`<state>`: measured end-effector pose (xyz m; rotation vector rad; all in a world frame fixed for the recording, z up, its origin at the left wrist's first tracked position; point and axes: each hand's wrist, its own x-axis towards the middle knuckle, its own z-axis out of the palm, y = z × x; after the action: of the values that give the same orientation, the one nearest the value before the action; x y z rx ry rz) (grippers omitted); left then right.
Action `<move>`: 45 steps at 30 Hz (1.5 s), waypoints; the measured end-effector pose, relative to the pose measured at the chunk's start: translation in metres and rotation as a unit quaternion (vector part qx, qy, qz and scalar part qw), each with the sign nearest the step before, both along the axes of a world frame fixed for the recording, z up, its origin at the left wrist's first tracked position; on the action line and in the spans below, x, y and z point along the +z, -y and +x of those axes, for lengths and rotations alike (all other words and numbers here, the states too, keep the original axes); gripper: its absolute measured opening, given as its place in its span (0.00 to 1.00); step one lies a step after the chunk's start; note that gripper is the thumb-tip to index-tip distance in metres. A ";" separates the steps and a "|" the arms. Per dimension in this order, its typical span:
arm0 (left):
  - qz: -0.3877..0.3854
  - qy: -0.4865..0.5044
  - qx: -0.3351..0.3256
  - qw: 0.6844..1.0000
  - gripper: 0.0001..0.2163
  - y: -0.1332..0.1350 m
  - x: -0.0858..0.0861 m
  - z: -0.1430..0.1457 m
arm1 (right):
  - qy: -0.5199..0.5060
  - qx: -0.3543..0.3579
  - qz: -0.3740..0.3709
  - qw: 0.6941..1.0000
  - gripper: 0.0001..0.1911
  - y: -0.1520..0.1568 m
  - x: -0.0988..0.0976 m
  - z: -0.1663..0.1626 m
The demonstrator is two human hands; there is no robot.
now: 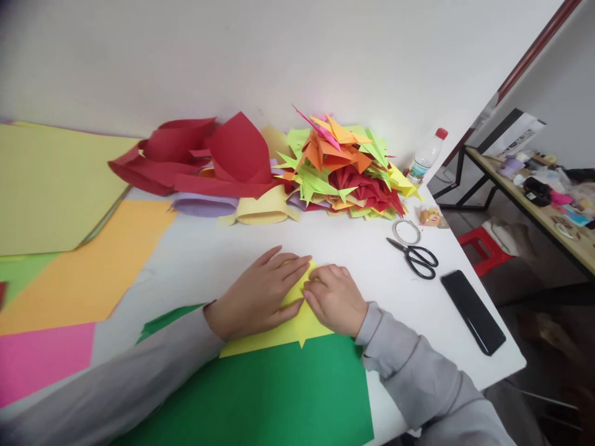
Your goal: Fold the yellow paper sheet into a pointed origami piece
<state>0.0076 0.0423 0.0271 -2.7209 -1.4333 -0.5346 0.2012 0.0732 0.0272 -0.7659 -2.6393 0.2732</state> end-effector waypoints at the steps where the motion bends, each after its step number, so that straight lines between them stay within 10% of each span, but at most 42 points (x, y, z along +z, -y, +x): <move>1: -0.004 0.008 0.002 1.000 0.21 0.000 0.000 0.000 | -0.001 -0.010 -0.011 1.000 0.13 0.000 0.000 -0.001; 25: -0.019 -0.032 0.038 0.999 0.30 0.000 0.006 0.005 | 0.093 -0.006 0.137 0.986 0.13 0.012 0.007 -0.010; 38: -0.033 0.012 -0.016 0.999 0.18 -0.003 -0.002 -0.008 | -0.008 -0.008 0.029 1.000 0.15 0.012 -0.001 -0.002; 45: -0.038 0.044 0.005 0.998 0.27 -0.002 -0.003 -0.004 | -0.012 -0.084 -0.077 0.993 0.15 0.002 0.003 -0.012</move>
<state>0.0032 0.0445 0.0243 -2.7786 -1.5164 -0.6189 0.1892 0.0715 0.0303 -1.0210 -2.5343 0.4398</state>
